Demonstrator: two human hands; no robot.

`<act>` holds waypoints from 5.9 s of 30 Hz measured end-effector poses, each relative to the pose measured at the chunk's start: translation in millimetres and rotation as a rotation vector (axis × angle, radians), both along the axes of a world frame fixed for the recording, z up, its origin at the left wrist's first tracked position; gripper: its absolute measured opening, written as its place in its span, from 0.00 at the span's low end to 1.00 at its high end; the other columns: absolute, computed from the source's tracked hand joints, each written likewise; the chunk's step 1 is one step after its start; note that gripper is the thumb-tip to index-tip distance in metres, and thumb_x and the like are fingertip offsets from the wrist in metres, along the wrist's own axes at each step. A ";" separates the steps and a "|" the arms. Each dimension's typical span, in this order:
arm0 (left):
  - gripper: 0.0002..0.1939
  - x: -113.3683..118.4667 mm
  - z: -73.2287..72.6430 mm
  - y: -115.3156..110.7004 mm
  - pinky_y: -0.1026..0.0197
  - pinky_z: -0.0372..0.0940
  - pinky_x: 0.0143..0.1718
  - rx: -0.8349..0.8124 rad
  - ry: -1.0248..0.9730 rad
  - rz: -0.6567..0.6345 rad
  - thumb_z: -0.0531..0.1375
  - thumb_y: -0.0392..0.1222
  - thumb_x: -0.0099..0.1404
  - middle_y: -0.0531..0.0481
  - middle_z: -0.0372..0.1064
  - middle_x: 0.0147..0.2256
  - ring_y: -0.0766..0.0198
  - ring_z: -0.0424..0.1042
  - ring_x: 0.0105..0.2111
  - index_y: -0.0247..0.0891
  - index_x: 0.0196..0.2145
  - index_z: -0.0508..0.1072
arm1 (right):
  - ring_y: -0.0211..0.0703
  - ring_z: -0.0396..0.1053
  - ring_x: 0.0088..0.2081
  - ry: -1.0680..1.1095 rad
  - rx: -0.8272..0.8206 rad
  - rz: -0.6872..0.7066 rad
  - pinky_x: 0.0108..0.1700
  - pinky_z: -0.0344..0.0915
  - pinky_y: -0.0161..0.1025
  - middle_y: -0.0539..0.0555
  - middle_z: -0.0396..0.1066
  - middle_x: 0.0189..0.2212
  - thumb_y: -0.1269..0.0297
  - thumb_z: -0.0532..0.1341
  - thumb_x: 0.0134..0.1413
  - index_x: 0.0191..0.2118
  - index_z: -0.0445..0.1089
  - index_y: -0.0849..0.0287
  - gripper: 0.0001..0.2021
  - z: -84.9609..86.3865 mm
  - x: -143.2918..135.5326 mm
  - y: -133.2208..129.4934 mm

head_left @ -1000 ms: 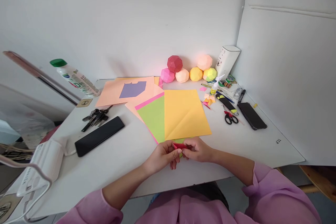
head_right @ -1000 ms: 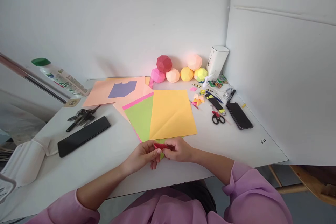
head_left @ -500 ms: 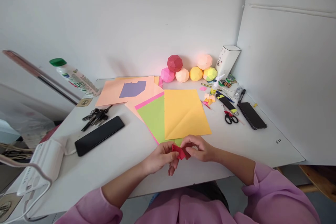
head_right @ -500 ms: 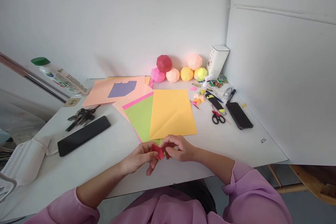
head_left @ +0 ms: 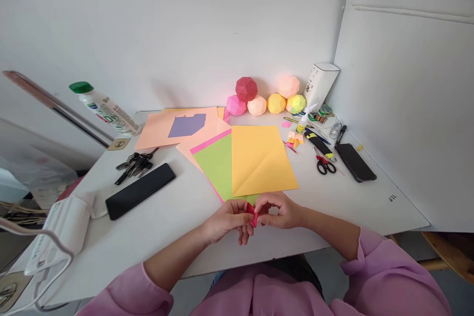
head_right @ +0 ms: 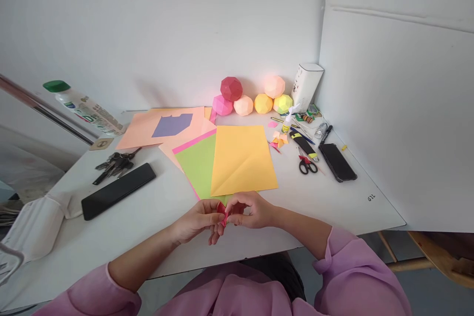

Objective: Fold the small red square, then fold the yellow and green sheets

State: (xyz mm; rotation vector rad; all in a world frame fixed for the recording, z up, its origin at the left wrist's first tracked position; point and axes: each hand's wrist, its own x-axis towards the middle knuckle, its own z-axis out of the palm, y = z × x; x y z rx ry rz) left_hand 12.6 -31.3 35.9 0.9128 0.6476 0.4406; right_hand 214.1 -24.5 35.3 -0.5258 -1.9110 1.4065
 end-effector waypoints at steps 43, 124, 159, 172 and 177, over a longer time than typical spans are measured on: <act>0.17 2.0 -6.3 1.5 0.66 0.59 0.13 -0.063 -0.004 0.101 0.62 0.53 0.59 0.51 0.71 0.18 0.65 0.67 0.13 0.35 0.30 0.66 | 0.38 0.67 0.35 -0.338 0.985 -0.268 0.33 0.67 0.35 0.57 0.68 0.38 0.69 0.54 0.61 0.41 0.68 0.56 0.07 -6.4 1.6 3.4; 0.15 10.0 -26.1 -10.5 0.65 0.47 0.23 1.025 0.419 0.082 0.53 0.39 0.63 0.56 0.51 0.20 0.70 0.51 0.22 0.38 0.20 0.53 | 0.31 0.51 0.20 -0.202 0.203 -0.169 0.23 0.50 0.31 0.43 0.55 0.19 0.58 0.54 0.59 0.29 0.61 0.58 0.11 -22.4 -0.4 -9.8; 0.31 7.3 -17.3 0.2 0.66 0.56 0.19 0.430 0.147 0.053 0.49 0.70 0.62 0.54 0.63 0.22 0.71 0.61 0.18 0.35 0.29 0.66 | 0.34 0.67 0.21 -0.009 -0.214 -0.353 0.24 0.68 0.34 0.48 0.69 0.23 0.55 0.64 0.52 0.34 0.69 0.60 0.13 -16.1 0.6 0.2; 0.29 5.8 -13.7 -3.4 0.69 0.49 0.14 0.402 0.193 -0.038 0.52 0.68 0.62 0.56 0.62 0.18 0.74 0.57 0.14 0.35 0.26 0.66 | 0.42 0.71 0.38 -0.036 0.149 -0.349 0.34 0.69 0.37 0.57 0.73 0.36 0.60 0.63 0.56 0.32 0.71 0.58 0.07 -5.8 2.9 2.8; 0.32 6.7 -15.6 -4.4 0.69 0.47 0.11 0.348 0.222 -0.010 0.52 0.71 0.58 0.55 0.65 0.20 0.74 0.58 0.12 0.34 0.32 0.68 | 0.35 0.65 0.27 -0.016 0.002 -0.395 0.24 0.64 0.32 0.53 0.69 0.30 0.58 0.64 0.54 0.30 0.70 0.59 0.09 -5.9 4.1 5.7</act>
